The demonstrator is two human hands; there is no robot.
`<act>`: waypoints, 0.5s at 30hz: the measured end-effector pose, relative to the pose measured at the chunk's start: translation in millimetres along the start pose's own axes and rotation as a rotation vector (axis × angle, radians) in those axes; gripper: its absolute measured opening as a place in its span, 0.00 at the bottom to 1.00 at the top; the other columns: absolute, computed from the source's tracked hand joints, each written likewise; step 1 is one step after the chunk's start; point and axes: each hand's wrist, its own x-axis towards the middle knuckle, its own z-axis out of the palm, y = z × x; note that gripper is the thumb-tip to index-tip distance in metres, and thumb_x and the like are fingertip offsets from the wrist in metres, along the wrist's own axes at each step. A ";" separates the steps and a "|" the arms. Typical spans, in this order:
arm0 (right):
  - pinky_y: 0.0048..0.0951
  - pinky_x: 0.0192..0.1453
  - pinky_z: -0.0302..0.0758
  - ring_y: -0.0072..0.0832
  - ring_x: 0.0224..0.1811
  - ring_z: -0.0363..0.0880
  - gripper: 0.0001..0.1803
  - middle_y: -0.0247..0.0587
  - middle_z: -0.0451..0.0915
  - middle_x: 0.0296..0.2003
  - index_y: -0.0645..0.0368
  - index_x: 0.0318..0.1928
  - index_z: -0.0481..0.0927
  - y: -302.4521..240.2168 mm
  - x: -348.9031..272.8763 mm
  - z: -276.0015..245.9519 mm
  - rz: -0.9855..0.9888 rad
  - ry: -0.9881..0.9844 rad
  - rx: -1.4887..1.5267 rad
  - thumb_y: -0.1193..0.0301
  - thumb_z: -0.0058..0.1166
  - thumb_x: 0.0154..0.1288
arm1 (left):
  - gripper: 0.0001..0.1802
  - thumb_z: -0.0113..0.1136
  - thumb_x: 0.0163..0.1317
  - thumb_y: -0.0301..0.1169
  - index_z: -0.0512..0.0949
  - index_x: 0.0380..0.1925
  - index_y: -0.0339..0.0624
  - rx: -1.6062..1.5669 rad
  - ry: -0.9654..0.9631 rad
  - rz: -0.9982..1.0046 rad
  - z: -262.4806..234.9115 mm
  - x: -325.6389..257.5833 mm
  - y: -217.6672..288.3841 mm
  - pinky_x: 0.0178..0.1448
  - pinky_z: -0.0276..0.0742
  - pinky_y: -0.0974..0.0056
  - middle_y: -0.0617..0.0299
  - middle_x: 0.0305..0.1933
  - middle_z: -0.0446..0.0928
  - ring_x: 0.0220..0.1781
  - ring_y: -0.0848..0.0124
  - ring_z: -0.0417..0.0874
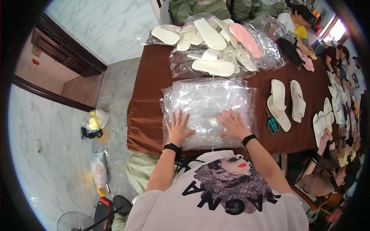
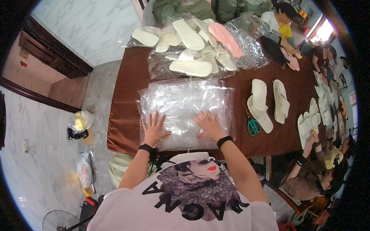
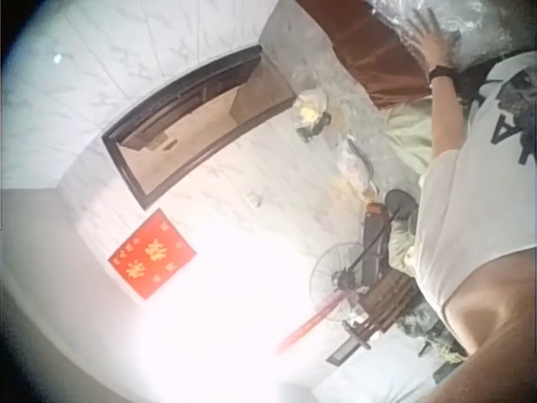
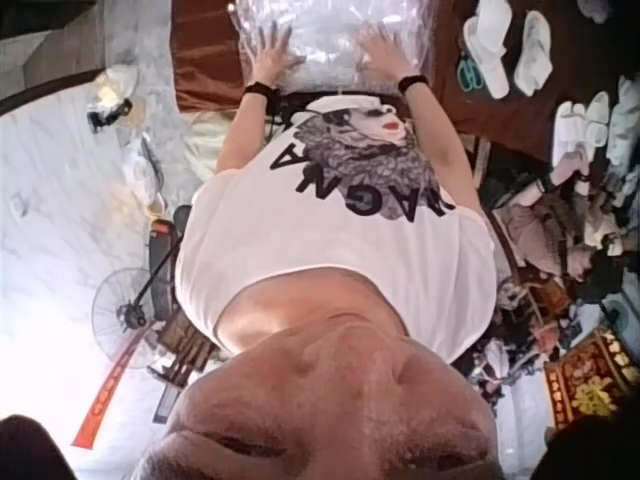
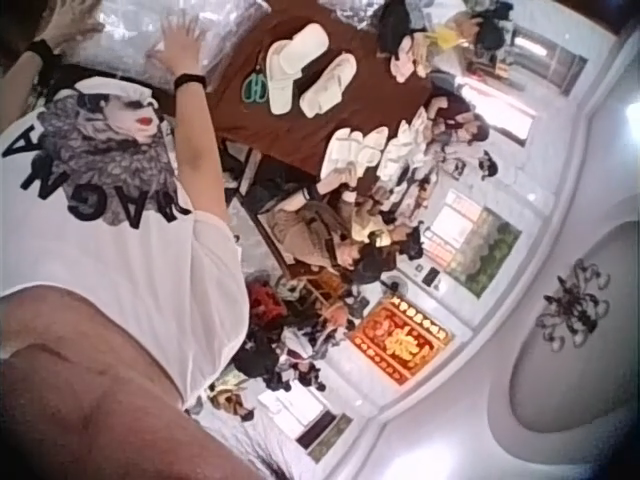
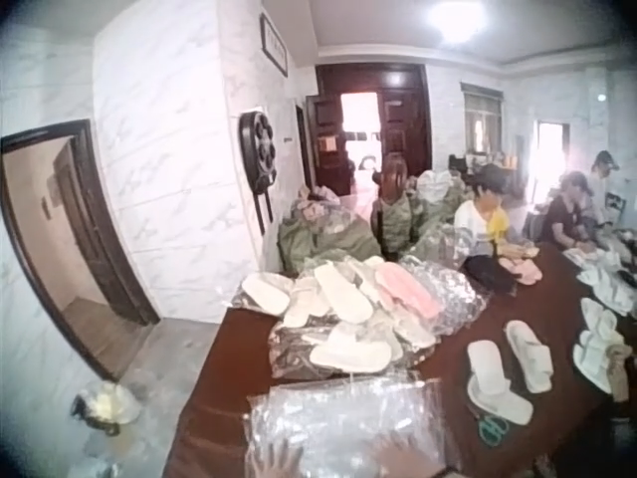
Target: The recorder trims plastic bags and packages white footwear components.
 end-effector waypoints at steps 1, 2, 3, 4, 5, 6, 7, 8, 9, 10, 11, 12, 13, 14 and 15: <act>0.71 0.71 0.44 0.54 0.77 0.37 0.55 0.44 0.44 0.75 0.37 0.74 0.51 5.8 1.6 0.4 0.003 0.001 -0.010 0.42 0.65 0.49 | 0.53 0.63 0.48 0.65 0.55 0.73 0.65 -0.007 0.007 0.003 -2.0 2.6 -1.0 0.72 0.32 0.25 0.60 0.80 0.38 0.80 0.46 0.35; 0.68 0.72 0.45 0.54 0.77 0.39 0.53 0.45 0.45 0.75 0.37 0.74 0.53 7.8 0.3 -3.0 0.012 -0.066 0.026 0.43 0.64 0.50 | 0.52 0.64 0.48 0.64 0.57 0.72 0.64 0.013 -0.048 -0.006 -8.5 2.2 2.8 0.72 0.33 0.26 0.59 0.80 0.41 0.79 0.46 0.38; 0.66 0.73 0.45 0.54 0.77 0.40 0.51 0.45 0.47 0.75 0.37 0.73 0.54 8.3 5.1 -9.4 0.016 -0.124 0.062 0.44 0.64 0.51 | 0.50 0.64 0.48 0.63 0.58 0.71 0.63 0.039 -0.094 -0.017 -17.9 5.1 3.0 0.72 0.35 0.27 0.58 0.79 0.44 0.79 0.47 0.41; 0.66 0.73 0.45 0.54 0.77 0.40 0.51 0.45 0.47 0.75 0.37 0.73 0.54 12.9 8.5 -16.0 0.015 -0.119 0.053 0.44 0.64 0.51 | 0.50 0.64 0.48 0.63 0.58 0.71 0.63 0.036 -0.084 -0.016 -23.0 6.3 3.6 0.72 0.35 0.27 0.58 0.79 0.44 0.79 0.47 0.41; 0.58 0.71 0.54 0.50 0.73 0.51 0.45 0.46 0.56 0.71 0.40 0.71 0.60 18.6 8.1 -24.7 -0.080 -0.068 0.136 0.47 0.63 0.54 | 0.49 0.65 0.48 0.61 0.60 0.70 0.62 0.014 -0.027 0.000 -27.1 4.2 5.0 0.73 0.36 0.28 0.57 0.78 0.47 0.78 0.47 0.45; 0.50 0.69 0.62 0.47 0.70 0.62 0.39 0.48 0.66 0.67 0.43 0.68 0.67 24.5 8.4 -33.7 -0.176 -0.017 0.216 0.50 0.63 0.56 | 0.47 0.66 0.49 0.60 0.62 0.69 0.61 -0.010 0.030 0.016 -31.5 6.0 6.2 0.73 0.37 0.29 0.57 0.77 0.51 0.77 0.48 0.48; 0.50 0.69 0.62 0.47 0.70 0.62 0.39 0.48 0.66 0.67 0.43 0.68 0.67 34.1 10.0 -45.8 -0.175 -0.016 0.205 0.50 0.63 0.56 | 0.47 0.66 0.49 0.60 0.62 0.69 0.61 -0.018 0.038 0.019 -36.1 12.4 7.6 0.73 0.37 0.29 0.57 0.77 0.51 0.77 0.48 0.48; 0.43 0.63 0.68 0.43 0.62 0.71 0.31 0.48 0.73 0.59 0.47 0.62 0.72 37.2 13.6 -73.0 -0.082 -0.026 0.409 0.54 0.61 0.59 | 0.46 0.66 0.49 0.58 0.63 0.68 0.60 -0.095 0.043 0.063 -42.8 17.3 8.8 0.73 0.38 0.29 0.56 0.76 0.54 0.76 0.48 0.51; 0.36 0.56 0.74 0.39 0.53 0.79 0.23 0.48 0.81 0.51 0.51 0.57 0.78 37.0 16.8 -100.5 0.013 -0.042 0.613 0.59 0.60 0.62 | 0.45 0.67 0.49 0.57 0.64 0.67 0.59 -0.175 0.046 0.104 -45.1 20.2 10.2 0.73 0.39 0.30 0.56 0.75 0.56 0.75 0.49 0.54; 0.31 0.47 0.77 0.38 0.41 0.83 0.14 0.47 0.84 0.40 0.56 0.49 0.81 28.4 24.4 -126.3 0.041 0.094 0.629 0.67 0.56 0.65 | 0.45 0.67 0.49 0.57 0.64 0.68 0.61 -0.198 0.078 0.146 -43.3 23.5 12.5 0.73 0.38 0.29 0.57 0.76 0.54 0.77 0.48 0.49; 0.31 0.47 0.77 0.38 0.41 0.83 0.14 0.47 0.84 0.40 0.56 0.49 0.81 36.5 34.4 -140.8 0.045 0.091 0.615 0.67 0.56 0.65 | 0.45 0.67 0.49 0.57 0.64 0.68 0.61 -0.212 0.084 0.149 -38.9 29.9 20.7 0.73 0.38 0.29 0.57 0.76 0.54 0.77 0.48 0.49; 0.33 0.49 0.76 0.40 0.43 0.82 0.15 0.47 0.84 0.42 0.56 0.50 0.81 44.8 48.9 -154.2 0.056 0.147 0.506 0.68 0.56 0.64 | 0.46 0.67 0.48 0.57 0.63 0.69 0.63 -0.103 0.073 0.177 -32.5 32.9 26.8 0.72 0.37 0.27 0.57 0.77 0.51 0.78 0.47 0.45; 0.34 0.51 0.76 0.42 0.46 0.81 0.16 0.47 0.83 0.44 0.56 0.52 0.80 51.0 63.1 -165.5 0.061 0.202 0.397 0.68 0.56 0.64 | 0.47 0.67 0.47 0.58 0.62 0.69 0.64 0.007 0.062 0.201 -25.9 34.4 29.2 0.72 0.36 0.26 0.57 0.78 0.49 0.79 0.47 0.42; 0.34 0.51 0.76 0.42 0.46 0.81 0.16 0.47 0.83 0.44 0.56 0.52 0.80 55.8 79.3 -173.5 0.051 0.196 0.380 0.68 0.56 0.64 | 0.50 0.65 0.47 0.61 0.57 0.71 0.69 0.013 -0.081 0.161 -12.4 37.2 26.1 0.70 0.37 0.23 0.58 0.79 0.44 0.80 0.46 0.35; 0.35 0.54 0.74 0.44 0.50 0.79 0.20 0.48 0.80 0.49 0.55 0.55 0.77 62.6 96.0 -176.7 0.064 0.209 0.311 0.69 0.57 0.62 | 0.50 0.65 0.47 0.61 0.57 0.71 0.69 -0.001 -0.069 0.153 -2.2 38.3 24.7 0.70 0.37 0.23 0.58 0.79 0.44 0.80 0.46 0.35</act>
